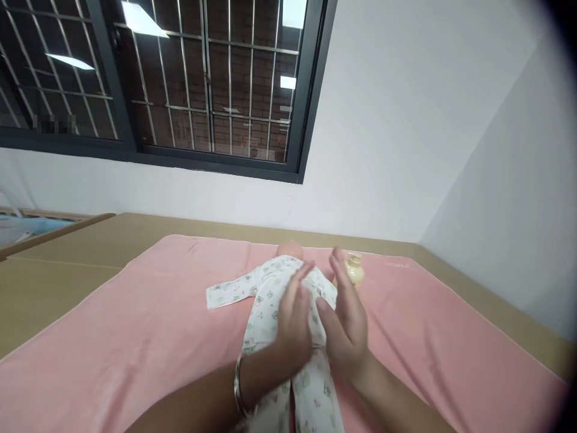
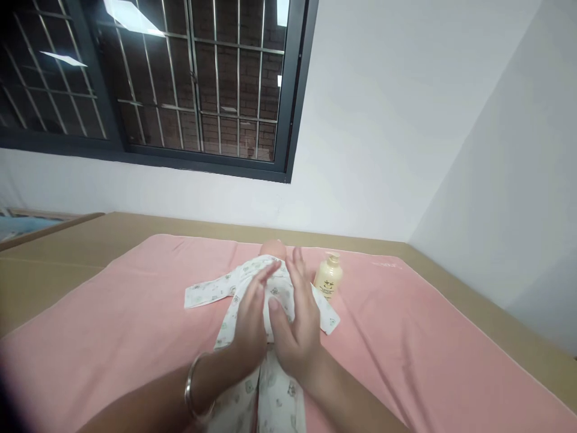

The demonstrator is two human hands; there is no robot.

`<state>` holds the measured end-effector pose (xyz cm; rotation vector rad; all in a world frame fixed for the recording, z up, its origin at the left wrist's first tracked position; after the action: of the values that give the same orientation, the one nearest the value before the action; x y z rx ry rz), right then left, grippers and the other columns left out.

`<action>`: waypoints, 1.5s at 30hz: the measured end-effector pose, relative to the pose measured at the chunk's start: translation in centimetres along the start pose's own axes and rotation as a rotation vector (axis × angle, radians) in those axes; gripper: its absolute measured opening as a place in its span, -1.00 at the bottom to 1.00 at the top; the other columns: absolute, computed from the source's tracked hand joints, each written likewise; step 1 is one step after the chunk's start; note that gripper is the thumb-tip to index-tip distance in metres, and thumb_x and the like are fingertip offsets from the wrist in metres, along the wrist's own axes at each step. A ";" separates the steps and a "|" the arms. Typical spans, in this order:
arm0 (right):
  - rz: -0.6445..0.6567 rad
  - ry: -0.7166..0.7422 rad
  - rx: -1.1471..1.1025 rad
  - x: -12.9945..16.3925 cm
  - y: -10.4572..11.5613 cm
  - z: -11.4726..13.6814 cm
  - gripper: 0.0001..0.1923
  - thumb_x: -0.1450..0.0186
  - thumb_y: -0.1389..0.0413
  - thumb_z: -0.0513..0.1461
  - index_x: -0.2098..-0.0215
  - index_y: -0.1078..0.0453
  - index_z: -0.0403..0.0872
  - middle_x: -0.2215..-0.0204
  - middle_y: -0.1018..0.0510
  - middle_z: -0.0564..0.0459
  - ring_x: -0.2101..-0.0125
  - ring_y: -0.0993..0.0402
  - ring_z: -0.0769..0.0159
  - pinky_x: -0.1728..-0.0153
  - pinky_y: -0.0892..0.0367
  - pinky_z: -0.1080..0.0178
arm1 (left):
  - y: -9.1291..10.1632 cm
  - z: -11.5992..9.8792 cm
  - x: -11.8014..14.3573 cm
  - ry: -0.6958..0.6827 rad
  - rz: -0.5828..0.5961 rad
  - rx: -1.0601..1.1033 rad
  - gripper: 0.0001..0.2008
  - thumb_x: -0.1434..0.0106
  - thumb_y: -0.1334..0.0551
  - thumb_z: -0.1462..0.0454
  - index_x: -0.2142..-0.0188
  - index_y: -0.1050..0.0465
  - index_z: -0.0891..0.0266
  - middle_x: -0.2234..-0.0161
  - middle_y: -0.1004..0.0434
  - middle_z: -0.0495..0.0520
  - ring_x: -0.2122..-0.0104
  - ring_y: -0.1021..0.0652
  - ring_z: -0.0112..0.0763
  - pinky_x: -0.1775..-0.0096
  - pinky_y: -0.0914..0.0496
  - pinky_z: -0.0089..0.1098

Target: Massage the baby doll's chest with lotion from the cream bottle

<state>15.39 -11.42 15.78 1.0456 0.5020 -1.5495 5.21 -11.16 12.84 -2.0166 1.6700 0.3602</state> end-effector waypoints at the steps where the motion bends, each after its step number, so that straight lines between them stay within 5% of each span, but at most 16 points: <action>1: 0.036 -0.069 0.001 -0.4 -0.9 -1.8 -0.42 -0.41 0.06 -0.21 -0.36 0.04 0.06 -0.36 -0.01 0.01 -0.34 0.13 0.07 -0.26 -0.02 -0.15 | 0.5 1.4 -2.3 0.005 -0.023 -0.029 -0.62 -0.42 0.05 0.08 -0.04 -0.40 0.14 -0.10 -0.43 0.11 -0.14 -0.38 -0.22 -0.17 -0.23 -0.18; 5: 0.333 -0.230 0.112 -0.6 -5.5 -8.1 -0.50 -0.34 0.05 -0.29 -0.25 -0.22 0.00 -0.28 -0.22 -0.03 -0.30 -0.02 0.13 -0.30 0.09 -0.12 | 3.0 7.6 -7.6 0.014 -0.134 -0.219 -0.65 -0.40 0.04 0.12 0.03 -0.40 0.21 -0.04 -0.46 0.17 -0.10 -0.42 -0.21 -0.15 -0.24 -0.14; 7: 0.468 -0.221 0.159 -0.1 -7.4 -10.2 -0.46 -0.31 0.08 -0.34 -0.26 -0.21 -0.03 -0.23 -0.30 -0.05 -0.26 -0.13 0.19 -0.29 0.04 -0.06 | 3.5 10.0 -8.1 0.018 -0.108 -0.296 -0.66 -0.40 0.04 0.14 0.03 -0.39 0.22 -0.03 -0.46 0.18 -0.08 -0.43 -0.22 -0.14 -0.25 -0.13; 11: 0.594 -0.079 0.263 0.5 -8.9 -12.7 -0.48 -0.38 0.13 -0.31 -0.29 -0.16 0.04 -0.25 -0.27 0.01 -0.30 -0.04 0.21 -0.29 0.13 -0.08 | 3.2 12.5 -7.7 0.008 -0.010 -0.349 -0.67 -0.40 0.04 0.16 0.01 -0.39 0.19 -0.01 -0.48 0.15 -0.05 -0.45 -0.25 -0.13 -0.28 -0.14; 19: 0.479 -0.322 0.499 0.8 -7.9 -16.5 -0.49 -0.43 0.14 -0.13 -0.28 -0.17 -0.18 -0.29 -0.15 -0.21 -0.31 0.02 0.06 -0.27 0.04 -0.06 | 3.1 12.7 -7.1 -0.084 0.012 -0.441 -0.64 -0.41 0.04 0.18 -0.07 -0.35 0.22 -0.10 -0.42 0.18 -0.14 -0.38 -0.22 -0.19 -0.22 -0.09; 25: 0.635 -0.083 0.389 0.5 -9.4 -13.6 -0.54 -0.44 0.19 -0.23 -0.27 -0.21 0.03 -0.27 -0.24 0.04 -0.32 0.05 0.16 -0.29 0.13 -0.06 | 3.2 12.6 -6.6 -0.175 -0.019 -0.451 -0.61 -0.43 0.08 0.19 -0.15 -0.27 0.20 -0.16 -0.36 0.18 -0.19 -0.33 -0.21 -0.21 -0.20 -0.05; 32: 0.514 -0.292 0.598 0.9 -8.4 -16.2 -0.46 -0.41 0.14 -0.16 -0.29 -0.14 -0.22 -0.29 -0.15 -0.25 -0.31 0.04 0.00 -0.25 0.04 -0.11 | 3.2 12.4 -6.6 -0.220 -0.018 -0.494 -0.62 -0.42 0.07 0.21 -0.15 -0.26 0.19 -0.15 -0.36 0.20 -0.18 -0.34 -0.20 -0.19 -0.23 0.00; 37: 0.645 -0.071 0.513 1.3 -10.1 -13.9 -0.53 -0.34 0.05 -0.28 -0.21 -0.29 0.04 -0.24 -0.28 0.00 -0.33 0.08 0.07 -0.29 0.20 -0.15 | 2.0 10.6 -5.6 -0.484 0.084 -0.641 -0.59 -0.34 0.00 0.28 -0.17 -0.24 0.25 -0.17 -0.35 0.23 -0.25 -0.25 -0.13 -0.23 -0.14 0.08; 40: 0.604 -0.149 0.484 0.4 -9.7 -14.9 -0.55 -0.34 0.03 -0.26 -0.19 -0.30 0.04 -0.18 -0.37 0.00 -0.31 0.03 0.06 -0.27 0.18 -0.18 | 1.1 10.0 -4.9 -0.593 0.163 -0.702 -0.53 -0.31 -0.03 0.31 -0.21 -0.17 0.26 -0.21 -0.30 0.25 -0.28 -0.20 -0.12 -0.25 -0.11 0.08; 45: 0.467 -0.250 0.565 0.4 -8.6 -16.0 -0.52 -0.40 0.09 -0.19 -0.26 -0.19 -0.12 -0.27 -0.22 -0.16 -0.31 0.01 0.03 -0.25 0.04 -0.13 | 1.7 10.4 -5.3 -0.468 0.096 -0.675 -0.54 -0.33 -0.01 0.31 -0.22 -0.16 0.23 -0.20 -0.31 0.23 -0.27 -0.20 -0.14 -0.24 -0.11 0.07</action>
<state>12.88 3.19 5.31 1.2544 -0.3605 -1.3902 3.53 -1.41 6.36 -2.0478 1.4520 1.4683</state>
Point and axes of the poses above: each hand's wrist, its own x-axis away from the middle knuckle, its own y-axis out of the back of the hand, z = x × y, the point moved 6 cm from there along -x, towards the middle knuckle
